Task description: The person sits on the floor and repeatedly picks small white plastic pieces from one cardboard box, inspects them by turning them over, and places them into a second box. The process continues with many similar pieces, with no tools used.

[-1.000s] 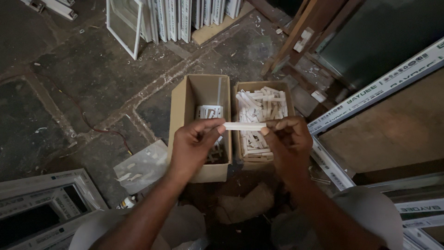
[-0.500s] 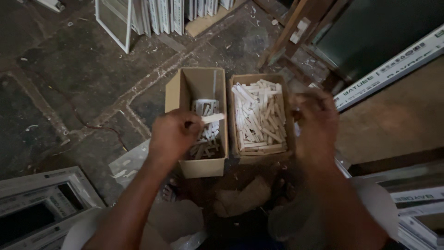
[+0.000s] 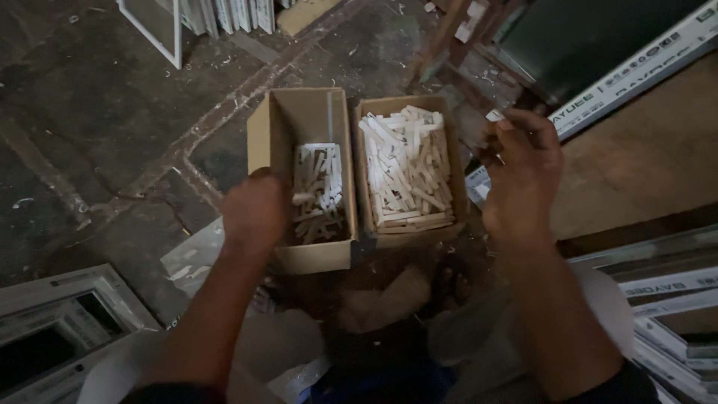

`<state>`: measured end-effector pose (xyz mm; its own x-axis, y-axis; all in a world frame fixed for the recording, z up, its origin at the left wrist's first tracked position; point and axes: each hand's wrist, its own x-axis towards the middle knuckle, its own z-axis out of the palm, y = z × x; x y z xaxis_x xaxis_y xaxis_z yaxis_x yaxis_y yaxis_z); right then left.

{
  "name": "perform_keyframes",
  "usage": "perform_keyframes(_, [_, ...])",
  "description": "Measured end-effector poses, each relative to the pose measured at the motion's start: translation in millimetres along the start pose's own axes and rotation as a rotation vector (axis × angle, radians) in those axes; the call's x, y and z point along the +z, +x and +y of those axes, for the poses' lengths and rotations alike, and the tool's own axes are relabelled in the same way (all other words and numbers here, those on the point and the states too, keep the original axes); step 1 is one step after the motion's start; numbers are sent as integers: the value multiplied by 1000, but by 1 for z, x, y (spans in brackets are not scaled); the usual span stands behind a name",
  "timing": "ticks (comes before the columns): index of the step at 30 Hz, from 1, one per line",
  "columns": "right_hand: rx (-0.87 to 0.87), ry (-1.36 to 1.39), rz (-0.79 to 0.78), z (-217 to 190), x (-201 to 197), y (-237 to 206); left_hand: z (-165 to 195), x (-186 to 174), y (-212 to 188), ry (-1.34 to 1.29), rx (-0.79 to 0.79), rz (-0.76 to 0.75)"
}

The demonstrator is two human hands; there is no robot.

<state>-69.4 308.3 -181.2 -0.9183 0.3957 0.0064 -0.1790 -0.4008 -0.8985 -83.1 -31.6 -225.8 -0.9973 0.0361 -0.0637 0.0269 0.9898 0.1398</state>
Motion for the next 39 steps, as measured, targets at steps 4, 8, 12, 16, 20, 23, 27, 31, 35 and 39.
perform_keyframes(4, [-18, 4, -12, 3, -5, 2, 7, -35, -4, -73, -21, 37])
perform_keyframes(8, [5, -75, 41, 6, -4, 5, -8, -68, -15, -399, 51, 343])
perform_keyframes(12, [74, -24, 93, 11, -4, 9, -35, -81, -19, -1003, 102, 502])
perform_keyframes(16, [88, -24, 81, 18, -7, 4, -54, -82, -20, -1281, 59, 552])
perform_keyframes(20, [282, 30, 103, 25, -7, 9, -61, -87, -23, -1437, -92, 551])
perform_keyframes(23, [310, -45, -43, 35, -10, 32, -59, -94, -28, -1492, -94, 528])
perform_keyframes(27, [271, -568, -186, 67, -30, 70, -49, -100, -30, -1430, -113, 512])
perform_keyframes(31, [158, -1220, -316, 129, -57, 92, -39, -106, -19, -1461, -174, 486])
perform_keyframes(35, [-55, -1479, -286, 196, -74, 85, -28, -105, -1, -1457, -202, 438])
perform_keyframes(39, [-25, -1578, -250, 227, -77, 98, -21, -98, 15, -1443, -198, 409])
